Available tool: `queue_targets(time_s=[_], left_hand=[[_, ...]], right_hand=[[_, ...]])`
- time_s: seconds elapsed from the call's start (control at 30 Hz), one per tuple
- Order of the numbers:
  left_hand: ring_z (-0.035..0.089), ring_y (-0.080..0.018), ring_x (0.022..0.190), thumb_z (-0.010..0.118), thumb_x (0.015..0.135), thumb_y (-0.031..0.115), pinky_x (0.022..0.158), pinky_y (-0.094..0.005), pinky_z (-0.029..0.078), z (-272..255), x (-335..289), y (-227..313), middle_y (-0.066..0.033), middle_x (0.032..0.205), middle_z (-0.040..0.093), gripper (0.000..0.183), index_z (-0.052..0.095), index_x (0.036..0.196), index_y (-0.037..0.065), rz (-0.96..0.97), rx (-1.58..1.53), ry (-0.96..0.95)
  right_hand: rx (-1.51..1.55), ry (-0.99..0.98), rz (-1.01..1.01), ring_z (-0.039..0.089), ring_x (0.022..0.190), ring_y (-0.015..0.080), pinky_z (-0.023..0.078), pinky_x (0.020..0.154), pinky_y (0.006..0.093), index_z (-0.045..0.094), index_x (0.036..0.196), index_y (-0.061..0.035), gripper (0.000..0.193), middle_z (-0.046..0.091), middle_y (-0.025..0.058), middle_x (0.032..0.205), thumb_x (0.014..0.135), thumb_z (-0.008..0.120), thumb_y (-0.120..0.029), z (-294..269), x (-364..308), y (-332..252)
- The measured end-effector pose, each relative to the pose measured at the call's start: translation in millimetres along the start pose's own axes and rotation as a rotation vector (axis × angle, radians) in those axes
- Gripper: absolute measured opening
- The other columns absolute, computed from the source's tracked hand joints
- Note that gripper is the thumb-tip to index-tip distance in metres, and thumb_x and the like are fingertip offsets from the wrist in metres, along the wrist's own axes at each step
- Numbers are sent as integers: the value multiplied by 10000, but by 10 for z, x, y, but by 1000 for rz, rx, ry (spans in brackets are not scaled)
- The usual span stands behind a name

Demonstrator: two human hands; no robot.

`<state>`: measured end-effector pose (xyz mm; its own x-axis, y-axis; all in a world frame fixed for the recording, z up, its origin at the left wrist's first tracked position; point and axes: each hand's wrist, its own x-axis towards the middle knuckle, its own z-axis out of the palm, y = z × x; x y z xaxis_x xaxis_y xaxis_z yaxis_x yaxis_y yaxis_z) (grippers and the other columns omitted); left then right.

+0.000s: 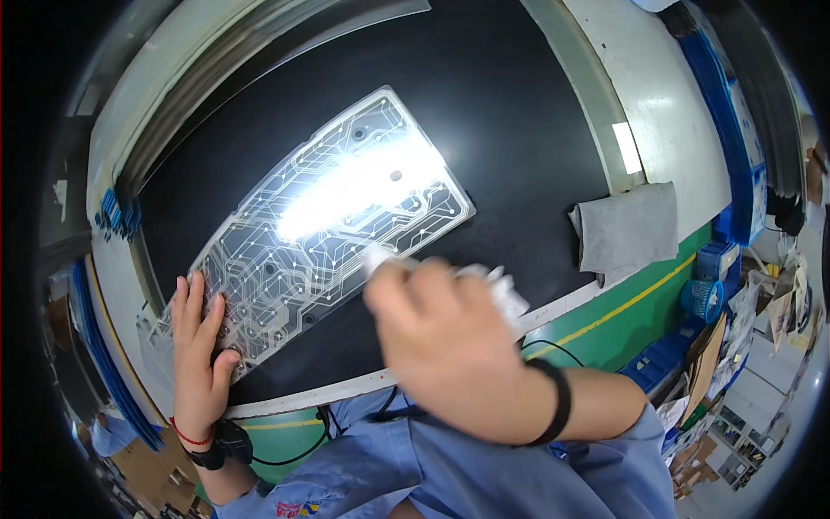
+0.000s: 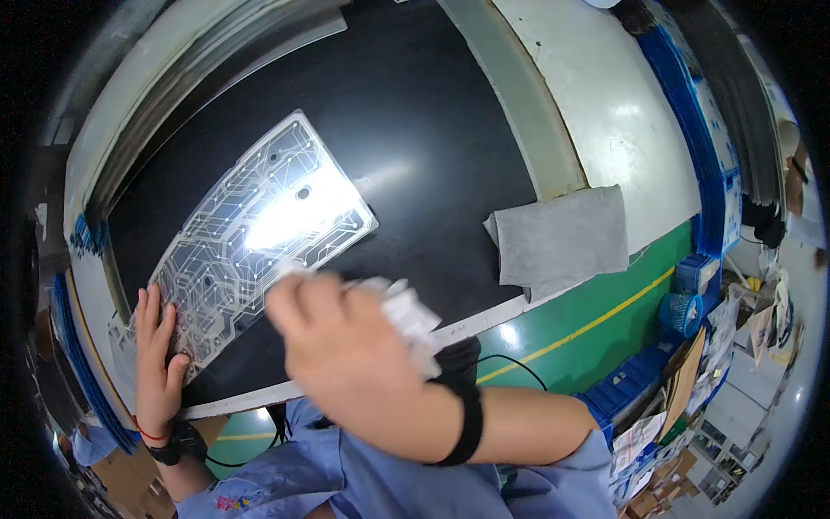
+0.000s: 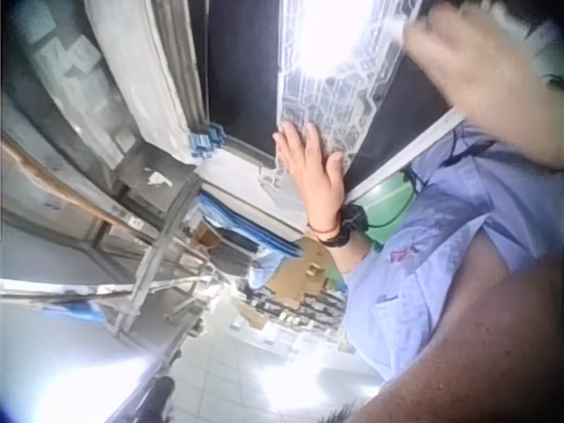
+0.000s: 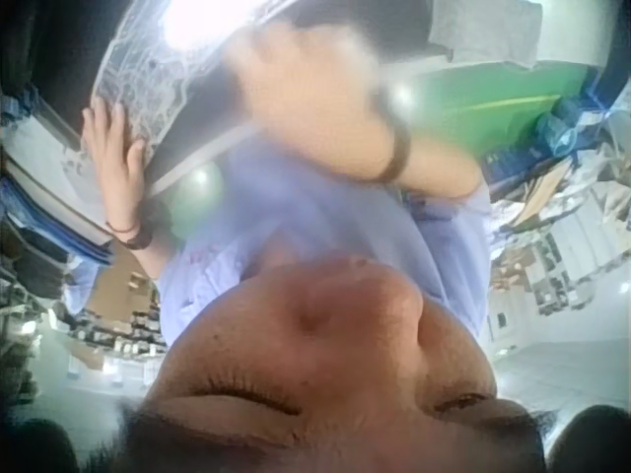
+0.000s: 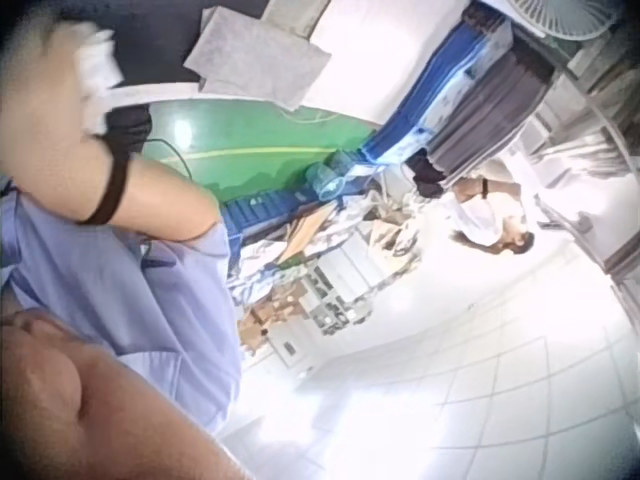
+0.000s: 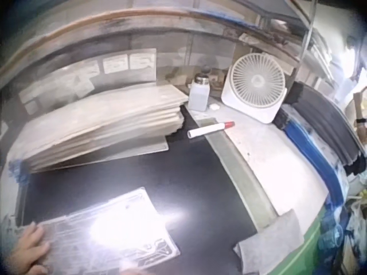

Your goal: Cleaning a flexible printed circuit board with a cloth and marking it with a red marker.

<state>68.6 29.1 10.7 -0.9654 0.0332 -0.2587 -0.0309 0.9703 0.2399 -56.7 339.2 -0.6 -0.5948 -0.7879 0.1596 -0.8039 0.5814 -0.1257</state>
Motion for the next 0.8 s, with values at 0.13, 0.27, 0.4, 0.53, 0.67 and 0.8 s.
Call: queue_targets(time_s=[0.13, 0.27, 0.4, 0.53, 0.67, 0.8], left_hand=[[182, -414, 1564, 497, 1042, 411, 1255, -525, 127, 31, 14, -32, -181, 1676, 281, 603, 451, 1545, 83, 23, -6, 13], [181, -409, 1565, 504, 1041, 391, 1256, -523, 121, 25, -21, 1, -174, 1676, 283, 593, 453, 1544, 82, 7, -1, 23], [182, -399, 1567, 511, 1043, 361, 1258, -516, 123, 46, 14, -5, -166, 1678, 285, 576, 455, 1543, 81, 20, -13, 23], [188, -404, 1564, 534, 1026, 325, 1257, -520, 126, 43, 38, 12, -171, 1672, 295, 567, 472, 1529, 72, 15, -20, 40], [204, -430, 1553, 558, 1005, 288, 1251, -542, 133, 3, -17, 67, -186, 1661, 312, 556, 496, 1507, 58, -15, -29, 46], [200, -432, 1553, 553, 1011, 297, 1251, -540, 133, 50, 49, 23, -188, 1661, 312, 556, 492, 1509, 58, 13, -41, 45]], right_hand=[[121, 56, 101, 536, 892, 258, 403, 706, 364, 720, 873, 21, 276, 564, 112, 1063, 710, 636, -185, 30, -40, 87], [-76, 41, 208, 522, 877, 250, 396, 696, 364, 721, 876, 19, 272, 561, 103, 1049, 719, 631, -184, -30, -50, 420], [-17, 11, 132, 522, 891, 246, 394, 706, 355, 728, 880, 14, 276, 562, 97, 1052, 729, 626, -193, 44, -46, 72], [62, 95, 117, 500, 778, 213, 381, 647, 358, 713, 981, 1, 243, 560, 33, 930, 791, 671, -145, 61, -80, 78], [-69, 42, 233, 526, 894, 225, 413, 713, 375, 736, 878, -53, 177, 581, 61, 1061, 780, 632, -158, -16, -52, 465], [34, 81, 101, 522, 808, 234, 390, 661, 382, 655, 879, -22, 141, 562, 60, 978, 798, 646, -137, 84, -59, 103]])
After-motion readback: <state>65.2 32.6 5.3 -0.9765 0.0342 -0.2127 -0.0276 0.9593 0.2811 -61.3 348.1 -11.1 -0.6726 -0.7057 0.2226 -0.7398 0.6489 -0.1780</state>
